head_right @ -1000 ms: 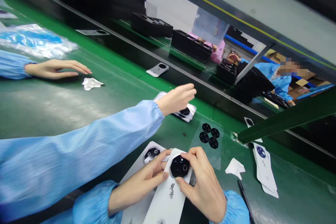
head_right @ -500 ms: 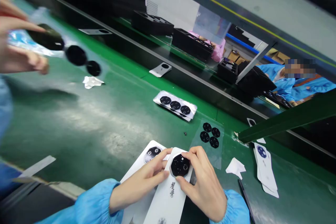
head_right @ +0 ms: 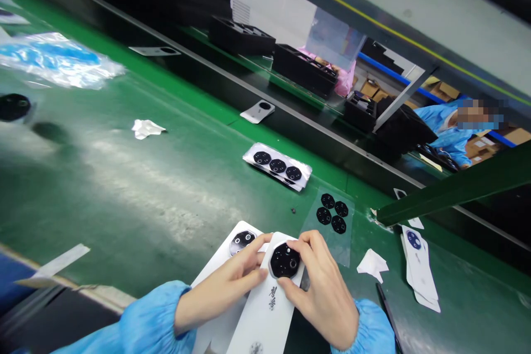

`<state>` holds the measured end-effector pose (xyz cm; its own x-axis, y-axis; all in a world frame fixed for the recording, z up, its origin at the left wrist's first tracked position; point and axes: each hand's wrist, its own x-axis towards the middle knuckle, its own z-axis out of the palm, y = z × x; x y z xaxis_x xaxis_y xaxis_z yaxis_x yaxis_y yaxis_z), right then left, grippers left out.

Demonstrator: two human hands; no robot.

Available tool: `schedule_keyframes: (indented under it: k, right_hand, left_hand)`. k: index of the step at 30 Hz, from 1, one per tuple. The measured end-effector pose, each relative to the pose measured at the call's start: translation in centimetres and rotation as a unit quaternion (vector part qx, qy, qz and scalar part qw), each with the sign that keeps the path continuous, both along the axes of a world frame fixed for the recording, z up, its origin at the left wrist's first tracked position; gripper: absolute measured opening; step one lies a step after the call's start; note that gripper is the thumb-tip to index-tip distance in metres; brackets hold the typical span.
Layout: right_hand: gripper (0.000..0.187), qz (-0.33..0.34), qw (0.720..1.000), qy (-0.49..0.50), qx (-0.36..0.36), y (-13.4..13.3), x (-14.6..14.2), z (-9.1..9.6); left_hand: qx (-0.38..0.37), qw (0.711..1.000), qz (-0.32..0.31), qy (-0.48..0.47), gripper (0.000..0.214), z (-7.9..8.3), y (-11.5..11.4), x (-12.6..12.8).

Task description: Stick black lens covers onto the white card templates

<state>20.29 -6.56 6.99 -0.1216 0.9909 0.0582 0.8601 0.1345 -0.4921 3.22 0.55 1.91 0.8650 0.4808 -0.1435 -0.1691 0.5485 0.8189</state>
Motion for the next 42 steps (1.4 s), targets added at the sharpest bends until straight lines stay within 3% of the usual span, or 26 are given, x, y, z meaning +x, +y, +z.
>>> schedule_keyframes:
  k: [12, 16, 21, 33, 37, 42]
  right_hand:
    - [0.038, -0.009, 0.999, -0.043, 0.008, 0.0, -0.7, 0.4]
    - [0.039, -0.014, 0.998, -0.062, 0.006, 0.1, -1.1, 0.6]
    - [0.04, -0.021, 0.996, -0.088, 0.011, 0.3, -1.7, 1.0]
    - [0.042, -0.024, 0.994, -0.11, -0.011, 0.8, -2.5, 1.4]
    - [0.047, -0.029, 0.995, -0.096, -0.015, 1.0, -2.7, 1.2]
    - [0.039, -0.029, 0.996, -0.077, -0.019, 1.5, -3.0, 1.0]
  left_hand:
    - [0.052, 0.996, 0.006, 0.07, 0.049, -0.5, -0.2, -0.2]
    - [0.051, 0.991, 0.047, 0.114, 0.046, -0.1, -0.4, -0.1]
    - [0.069, 0.987, 0.101, 0.105, 0.033, 0.4, -0.5, 0.3]
    - [-0.03, 0.992, 0.115, 0.045, 0.032, 0.6, -0.6, 0.7]
    - [-0.038, 0.992, 0.115, 0.041, 0.034, 0.5, -0.4, 0.3]
    - [-0.03, 0.991, 0.125, 0.045, 0.034, 0.4, -0.1, -0.2]
